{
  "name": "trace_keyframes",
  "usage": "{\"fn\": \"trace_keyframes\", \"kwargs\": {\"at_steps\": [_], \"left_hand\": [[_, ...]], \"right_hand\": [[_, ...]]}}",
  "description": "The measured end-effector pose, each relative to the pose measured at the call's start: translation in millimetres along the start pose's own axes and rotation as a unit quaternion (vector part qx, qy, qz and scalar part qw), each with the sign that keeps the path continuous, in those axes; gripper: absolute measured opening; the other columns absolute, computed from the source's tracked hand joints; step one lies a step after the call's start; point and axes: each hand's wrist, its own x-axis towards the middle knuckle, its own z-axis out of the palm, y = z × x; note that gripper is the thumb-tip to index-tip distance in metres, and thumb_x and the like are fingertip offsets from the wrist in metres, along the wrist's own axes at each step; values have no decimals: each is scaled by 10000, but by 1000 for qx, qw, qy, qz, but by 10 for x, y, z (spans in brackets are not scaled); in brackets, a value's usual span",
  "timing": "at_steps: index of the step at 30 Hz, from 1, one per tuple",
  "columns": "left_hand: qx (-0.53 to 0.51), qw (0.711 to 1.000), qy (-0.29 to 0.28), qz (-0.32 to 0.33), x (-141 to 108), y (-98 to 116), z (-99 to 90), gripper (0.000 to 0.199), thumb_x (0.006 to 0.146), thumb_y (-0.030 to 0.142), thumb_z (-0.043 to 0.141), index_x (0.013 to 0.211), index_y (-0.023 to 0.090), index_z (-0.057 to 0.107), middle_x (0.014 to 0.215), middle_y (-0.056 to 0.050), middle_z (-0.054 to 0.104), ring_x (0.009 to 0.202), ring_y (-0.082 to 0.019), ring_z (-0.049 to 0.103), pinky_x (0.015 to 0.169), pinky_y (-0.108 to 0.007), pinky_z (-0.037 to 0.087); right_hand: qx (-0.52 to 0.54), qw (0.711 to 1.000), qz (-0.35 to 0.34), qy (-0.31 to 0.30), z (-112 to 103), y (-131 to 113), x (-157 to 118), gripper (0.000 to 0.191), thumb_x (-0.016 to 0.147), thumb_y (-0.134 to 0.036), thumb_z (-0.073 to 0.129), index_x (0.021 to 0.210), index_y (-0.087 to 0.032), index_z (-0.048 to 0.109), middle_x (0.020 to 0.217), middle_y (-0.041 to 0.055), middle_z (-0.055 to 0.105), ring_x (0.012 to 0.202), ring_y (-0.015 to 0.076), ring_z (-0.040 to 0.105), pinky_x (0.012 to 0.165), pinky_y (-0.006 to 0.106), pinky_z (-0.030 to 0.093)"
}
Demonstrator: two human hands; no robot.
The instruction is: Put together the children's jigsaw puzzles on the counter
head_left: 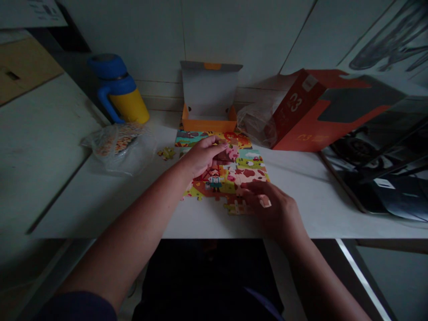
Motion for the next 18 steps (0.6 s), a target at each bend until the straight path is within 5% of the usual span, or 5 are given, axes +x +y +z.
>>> {"fn": "trace_keyframes", "kwargs": {"at_steps": [4, 8, 18], "left_hand": [[2, 999, -42, -13, -43, -24, 49, 306, 834, 255, 846, 1002, 192, 599, 895, -36, 762, 835, -198, 780, 868, -427, 644], [3, 997, -72, -6, -87, -7, 98, 410, 740, 236, 929, 983, 170, 606, 972, -61, 781, 884, -187, 775, 885, -386, 638], [13, 999, -28, 19, -74, 115, 18, 348, 795, 280, 894, 950, 179, 600, 871, 3, 705, 829, -148, 724, 855, -400, 658]], "right_hand": [[98, 985, 122, 75, 54, -116, 358, 427, 911, -550, 737, 1146, -201, 667, 984, 104, 797, 779, 225, 757, 682, 353, 602], [217, 961, 166, 51, 139, -145, 647, 486, 824, -605, 792, 1053, -199, 653, 937, 100, 792, 734, 213, 746, 575, 305, 573], [334, 916, 209, 80, 166, -76, 693, 521, 777, -626, 841, 988, -198, 632, 842, 62, 766, 698, 192, 752, 580, 273, 581]]}}
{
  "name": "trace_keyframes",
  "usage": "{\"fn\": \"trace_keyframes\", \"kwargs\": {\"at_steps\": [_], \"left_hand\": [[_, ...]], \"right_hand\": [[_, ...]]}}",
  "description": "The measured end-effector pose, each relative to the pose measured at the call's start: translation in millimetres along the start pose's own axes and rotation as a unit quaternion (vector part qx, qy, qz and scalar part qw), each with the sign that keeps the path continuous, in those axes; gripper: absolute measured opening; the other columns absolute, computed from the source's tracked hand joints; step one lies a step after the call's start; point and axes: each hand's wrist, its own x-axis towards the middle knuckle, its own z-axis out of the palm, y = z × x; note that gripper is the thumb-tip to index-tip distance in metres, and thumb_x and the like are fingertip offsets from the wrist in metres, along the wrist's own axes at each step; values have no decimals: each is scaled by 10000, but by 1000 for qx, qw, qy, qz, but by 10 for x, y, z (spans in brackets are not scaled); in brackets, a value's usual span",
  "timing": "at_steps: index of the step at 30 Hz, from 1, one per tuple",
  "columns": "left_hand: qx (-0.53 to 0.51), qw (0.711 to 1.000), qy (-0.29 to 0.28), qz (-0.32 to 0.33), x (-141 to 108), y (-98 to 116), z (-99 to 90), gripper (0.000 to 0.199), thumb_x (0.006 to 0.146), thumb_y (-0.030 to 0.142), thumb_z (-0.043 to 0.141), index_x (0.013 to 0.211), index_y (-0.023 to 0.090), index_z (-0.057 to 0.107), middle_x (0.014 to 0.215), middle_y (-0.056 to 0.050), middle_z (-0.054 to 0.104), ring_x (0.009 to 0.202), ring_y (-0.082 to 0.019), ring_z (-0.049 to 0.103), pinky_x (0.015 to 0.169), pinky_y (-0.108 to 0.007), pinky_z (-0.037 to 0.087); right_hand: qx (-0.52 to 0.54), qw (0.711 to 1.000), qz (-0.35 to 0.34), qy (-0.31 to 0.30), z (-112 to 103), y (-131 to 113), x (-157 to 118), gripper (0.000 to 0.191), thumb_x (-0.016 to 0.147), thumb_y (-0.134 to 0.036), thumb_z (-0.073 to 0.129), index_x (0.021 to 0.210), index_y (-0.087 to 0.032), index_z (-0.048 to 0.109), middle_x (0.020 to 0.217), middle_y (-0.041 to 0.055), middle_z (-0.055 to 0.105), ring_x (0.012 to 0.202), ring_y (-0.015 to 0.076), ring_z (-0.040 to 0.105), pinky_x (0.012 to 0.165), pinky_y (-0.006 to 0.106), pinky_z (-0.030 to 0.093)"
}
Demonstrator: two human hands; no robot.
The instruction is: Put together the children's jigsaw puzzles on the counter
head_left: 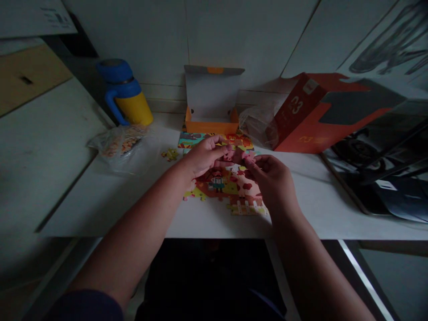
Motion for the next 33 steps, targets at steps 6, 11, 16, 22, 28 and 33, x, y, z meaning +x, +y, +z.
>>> {"fn": "trace_keyframes", "kwargs": {"at_steps": [6, 11, 16, 22, 28, 33], "left_hand": [[-25, 991, 116, 64, 54, 194, -208, 288, 843, 271, 842, 927, 181, 582, 1000, -71, 761, 949, -220, 780, 869, -382, 645], [-23, 977, 194, 80, 11, 425, -409, 249, 846, 278, 829, 932, 186, 615, 1008, -80, 783, 1012, -237, 782, 872, -343, 640], [-25, 970, 225, 85, -9, 467, -460, 232, 847, 272, 821, 932, 189, 622, 992, -74, 786, 1039, -242, 776, 888, -350, 640], [-38, 977, 197, 79, 3, 403, -451, 210, 863, 261, 800, 943, 189, 621, 989, -85, 787, 1040, -254, 776, 886, -359, 639], [-53, 977, 196, 63, 8, 402, -425, 174, 864, 251, 795, 930, 201, 642, 1001, -97, 788, 1072, -261, 767, 899, -351, 630], [-51, 978, 194, 63, 7, 399, -407, 152, 878, 242, 773, 941, 201, 642, 982, -95, 788, 1043, -257, 771, 893, -364, 626]], "right_hand": [[-26, 998, 10, -61, 16, 0, -275, 452, 831, -587, 815, 1011, -215, 631, 883, 79, 798, 664, 185, 707, 583, 300, 555], [-97, 982, 39, -158, 290, 3, -711, 354, 882, -555, 773, 900, -218, 666, 765, 47, 762, 646, 188, 673, 555, 294, 487], [-117, 966, 41, -225, 634, 54, -971, 251, 943, -475, 711, 918, -228, 672, 781, 33, 768, 663, 190, 697, 552, 289, 477], [-153, 960, 20, -235, 929, 64, -1020, 187, 957, -405, 685, 917, -222, 682, 786, 36, 780, 659, 185, 712, 566, 288, 480], [-243, 944, 7, -222, 969, -35, -980, 155, 947, -357, 706, 904, -208, 704, 762, 34, 783, 640, 178, 707, 558, 285, 437], [-323, 920, -40, -216, 975, -82, -1007, 101, 968, -289, 703, 984, -189, 706, 782, 40, 791, 683, 203, 733, 588, 304, 437]]}}
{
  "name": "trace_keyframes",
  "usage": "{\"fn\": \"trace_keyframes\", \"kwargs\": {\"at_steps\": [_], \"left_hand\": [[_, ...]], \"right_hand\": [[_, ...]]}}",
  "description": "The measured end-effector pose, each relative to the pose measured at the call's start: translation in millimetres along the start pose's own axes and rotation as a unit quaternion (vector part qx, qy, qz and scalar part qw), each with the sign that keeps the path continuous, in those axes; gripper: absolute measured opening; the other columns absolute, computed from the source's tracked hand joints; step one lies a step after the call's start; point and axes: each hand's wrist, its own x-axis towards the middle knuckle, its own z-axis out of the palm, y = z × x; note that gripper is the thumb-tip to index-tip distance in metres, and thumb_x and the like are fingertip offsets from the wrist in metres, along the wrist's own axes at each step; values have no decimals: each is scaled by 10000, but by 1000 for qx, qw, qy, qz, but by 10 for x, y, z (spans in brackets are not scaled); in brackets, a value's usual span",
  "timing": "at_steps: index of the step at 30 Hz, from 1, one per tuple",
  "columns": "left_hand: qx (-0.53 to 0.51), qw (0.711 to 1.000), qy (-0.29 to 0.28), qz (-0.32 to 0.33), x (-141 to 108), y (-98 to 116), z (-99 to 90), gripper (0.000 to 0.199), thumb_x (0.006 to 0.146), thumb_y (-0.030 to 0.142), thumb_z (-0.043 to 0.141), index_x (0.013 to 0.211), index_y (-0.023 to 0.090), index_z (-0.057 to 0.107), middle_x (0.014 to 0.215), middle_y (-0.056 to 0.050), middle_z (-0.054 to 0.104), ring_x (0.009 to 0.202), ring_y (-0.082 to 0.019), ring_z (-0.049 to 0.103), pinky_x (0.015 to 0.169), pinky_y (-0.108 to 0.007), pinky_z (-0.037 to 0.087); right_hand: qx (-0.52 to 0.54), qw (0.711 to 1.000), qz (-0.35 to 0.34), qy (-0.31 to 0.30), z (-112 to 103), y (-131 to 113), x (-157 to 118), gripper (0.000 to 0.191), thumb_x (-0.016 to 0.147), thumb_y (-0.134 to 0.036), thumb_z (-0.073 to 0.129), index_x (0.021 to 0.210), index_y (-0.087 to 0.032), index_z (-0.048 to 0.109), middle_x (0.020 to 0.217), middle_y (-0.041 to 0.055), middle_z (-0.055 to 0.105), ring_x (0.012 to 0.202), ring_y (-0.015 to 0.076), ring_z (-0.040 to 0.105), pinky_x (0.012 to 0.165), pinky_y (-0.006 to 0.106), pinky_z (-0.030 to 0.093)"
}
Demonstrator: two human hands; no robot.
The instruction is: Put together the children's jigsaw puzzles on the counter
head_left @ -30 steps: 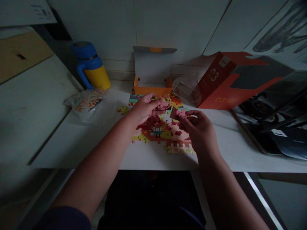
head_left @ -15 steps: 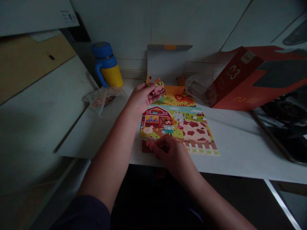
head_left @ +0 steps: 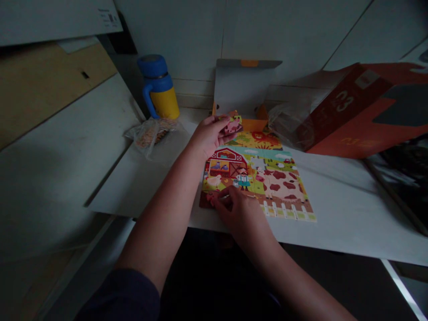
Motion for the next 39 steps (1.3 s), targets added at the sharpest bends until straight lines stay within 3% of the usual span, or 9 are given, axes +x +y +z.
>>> {"fn": "trace_keyframes", "kwargs": {"at_steps": [4, 7, 9, 15, 21, 25, 31, 36, 39], "left_hand": [[-5, 1000, -3, -1, 6, -15, -4, 158, 877, 243, 776, 924, 197, 632, 975, -90, 786, 998, -244, 777, 880, -361, 624], [-10, 1000, -17, 3, 16, -30, -17, 168, 873, 243, 778, 923, 190, 627, 964, -90, 786, 966, -238, 778, 868, -356, 627], [-11, 1000, -21, 4, 22, -40, -25, 178, 865, 243, 785, 926, 186, 628, 961, -93, 785, 956, -238, 777, 868, -360, 629], [-8, 1000, -17, 2, 32, -53, -33, 177, 863, 237, 786, 932, 184, 632, 984, -96, 786, 935, -229, 779, 879, -376, 629], [2, 999, -34, -7, 17, -66, -19, 204, 856, 252, 794, 947, 183, 626, 982, -97, 787, 920, -233, 786, 849, -360, 629], [20, 998, -55, -19, -37, -53, 19, 211, 853, 250, 804, 921, 181, 617, 958, -87, 779, 921, -231, 783, 862, -370, 626], [50, 988, -143, -45, -157, -95, 109, 254, 845, 208, 812, 883, 185, 562, 851, -18, 725, 807, -179, 752, 840, -392, 633], [82, 969, -221, -78, -219, -219, 177, 405, 763, 273, 909, 901, 203, 535, 853, 2, 724, 776, -175, 748, 761, -365, 636], [65, 972, -213, -70, -215, -233, 194, 402, 775, 316, 906, 878, 199, 535, 855, -7, 742, 777, -172, 757, 783, -360, 640]], "right_hand": [[-89, 992, -84, 27, 37, 18, -57, 146, 1023, -313, 653, 1042, -189, 728, 881, 68, 790, 727, 223, 730, 623, 328, 485], [-158, 959, -231, 37, 78, 51, -90, 205, 1041, -281, 624, 1168, -179, 748, 1095, 116, 780, 954, 263, 724, 819, 382, 557], [-198, 938, -285, 30, 108, 77, -104, 259, 1047, -273, 609, 1247, -169, 736, 1219, 136, 756, 1112, 301, 684, 951, 435, 550], [-275, 917, -290, 3, 140, 144, -138, 332, 1041, -224, 595, 1359, -186, 685, 1388, 129, 691, 1197, 329, 630, 960, 476, 554], [-254, 922, -292, 1, 117, 109, -105, 278, 1033, -217, 608, 1290, -182, 706, 1271, 128, 737, 1115, 311, 659, 917, 450, 554], [-136, 955, -254, 77, -81, 133, 16, 207, 1063, -246, 548, 1167, -173, 711, 1121, 117, 768, 1021, 262, 704, 888, 406, 555], [-12, 964, -46, 261, -662, 326, 396, 353, 975, -465, 677, 1196, -191, 654, 1009, 85, 794, 756, 218, 739, 672, 353, 532], [96, 966, 10, 239, -802, 487, 583, 397, 906, -572, 716, 1000, -187, 711, 878, 97, 797, 697, 220, 739, 583, 313, 507], [159, 964, 34, 212, -795, 540, 564, 443, 903, -617, 702, 959, -178, 718, 860, 106, 794, 670, 207, 735, 559, 291, 501]]}}
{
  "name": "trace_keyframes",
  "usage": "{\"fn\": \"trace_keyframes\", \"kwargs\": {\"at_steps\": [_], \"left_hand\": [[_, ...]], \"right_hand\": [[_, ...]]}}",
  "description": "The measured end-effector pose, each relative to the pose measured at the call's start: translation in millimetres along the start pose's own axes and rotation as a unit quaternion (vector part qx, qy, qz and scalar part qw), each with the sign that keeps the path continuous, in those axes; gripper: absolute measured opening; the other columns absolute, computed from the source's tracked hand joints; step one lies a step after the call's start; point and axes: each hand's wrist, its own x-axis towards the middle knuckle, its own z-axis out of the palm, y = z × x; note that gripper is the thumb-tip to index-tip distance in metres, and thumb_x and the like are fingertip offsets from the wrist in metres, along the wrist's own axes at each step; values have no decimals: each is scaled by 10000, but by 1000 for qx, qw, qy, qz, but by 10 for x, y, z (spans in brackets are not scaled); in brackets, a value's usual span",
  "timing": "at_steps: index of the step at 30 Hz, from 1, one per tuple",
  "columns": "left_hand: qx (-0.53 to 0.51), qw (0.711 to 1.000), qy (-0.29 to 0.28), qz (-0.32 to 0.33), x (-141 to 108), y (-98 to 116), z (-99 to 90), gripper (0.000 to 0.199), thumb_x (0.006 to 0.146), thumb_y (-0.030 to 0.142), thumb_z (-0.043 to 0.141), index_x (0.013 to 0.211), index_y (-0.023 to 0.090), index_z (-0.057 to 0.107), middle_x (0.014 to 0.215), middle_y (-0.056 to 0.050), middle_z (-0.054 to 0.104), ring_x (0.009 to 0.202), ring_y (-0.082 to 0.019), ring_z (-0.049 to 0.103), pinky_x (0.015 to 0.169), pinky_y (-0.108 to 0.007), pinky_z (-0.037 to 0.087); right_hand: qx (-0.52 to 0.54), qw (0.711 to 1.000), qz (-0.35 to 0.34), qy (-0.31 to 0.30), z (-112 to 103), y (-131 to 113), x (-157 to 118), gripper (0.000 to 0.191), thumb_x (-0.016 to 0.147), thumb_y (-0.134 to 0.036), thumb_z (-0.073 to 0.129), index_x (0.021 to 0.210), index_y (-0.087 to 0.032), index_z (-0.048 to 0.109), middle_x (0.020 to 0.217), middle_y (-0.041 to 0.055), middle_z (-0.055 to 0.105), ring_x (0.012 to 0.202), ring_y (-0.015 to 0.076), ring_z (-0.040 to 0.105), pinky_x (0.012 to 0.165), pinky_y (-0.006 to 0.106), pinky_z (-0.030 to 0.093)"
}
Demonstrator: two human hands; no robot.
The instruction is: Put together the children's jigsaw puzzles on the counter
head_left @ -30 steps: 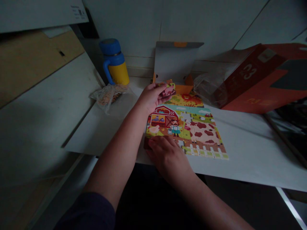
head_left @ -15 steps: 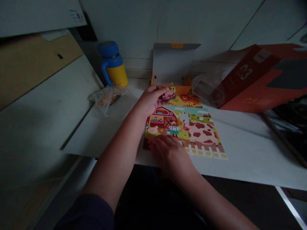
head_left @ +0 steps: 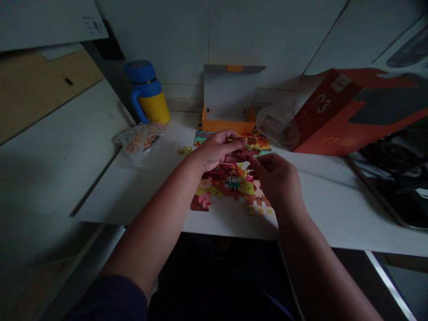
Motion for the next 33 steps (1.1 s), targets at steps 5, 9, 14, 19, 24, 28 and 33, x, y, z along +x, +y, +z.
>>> {"fn": "trace_keyframes", "kwargs": {"at_steps": [5, 9, 14, 19, 24, 28, 33], "left_hand": [[-22, 997, 74, 26, 51, 55, -45, 319, 857, 331, 843, 936, 203, 562, 872, -52, 786, 829, -198, 792, 857, -371, 628], [-33, 986, 152, 56, 108, 56, -103, 276, 879, 325, 819, 948, 201, 582, 876, -54, 790, 850, -196, 798, 871, -352, 622], [-34, 979, 198, 46, 141, 29, -143, 212, 891, 300, 798, 935, 222, 607, 862, -49, 785, 902, -208, 794, 849, -339, 625], [-38, 979, 194, 51, 139, 21, -151, 216, 888, 295, 801, 946, 214, 609, 870, -55, 787, 864, -195, 788, 851, -342, 624], [-39, 979, 190, 57, 135, 22, -160, 183, 901, 265, 776, 929, 215, 602, 881, -62, 790, 866, -196, 784, 867, -355, 621], [-40, 981, 179, 61, 131, 25, -158, 126, 926, 226, 726, 925, 215, 601, 885, -67, 791, 878, -206, 786, 881, -381, 621], [-31, 980, 186, 55, 122, 38, -138, 123, 932, 227, 716, 949, 215, 595, 884, -57, 793, 914, -198, 783, 897, -361, 615]], "right_hand": [[-51, 998, 11, -35, -108, 41, -129, 449, 944, -630, 640, 933, -187, 708, 796, 86, 769, 609, 178, 683, 545, 277, 448], [-180, 972, -22, -150, -157, 1, -363, 363, 1013, -484, 546, 819, -208, 679, 667, 36, 704, 554, 160, 602, 540, 284, 361], [-234, 934, -31, -269, -42, -118, -665, 320, 1020, -352, 534, 757, -215, 652, 646, 15, 684, 549, 152, 551, 543, 295, 280], [-271, 924, -45, -267, 120, -172, -750, 290, 1009, -285, 590, 741, -203, 665, 691, 38, 715, 582, 162, 564, 566, 303, 281], [-317, 917, -46, -236, 204, -186, -769, 311, 1036, -338, 583, 779, -197, 688, 762, 84, 766, 650, 202, 652, 580, 320, 295], [-343, 911, -35, -228, 218, -156, -778, 311, 1041, -375, 575, 814, -197, 693, 769, 95, 772, 669, 222, 684, 577, 325, 301], [-366, 906, -50, -207, 206, -118, -813, 316, 1051, -385, 554, 851, -192, 704, 770, 114, 774, 669, 234, 696, 566, 332, 301]]}}
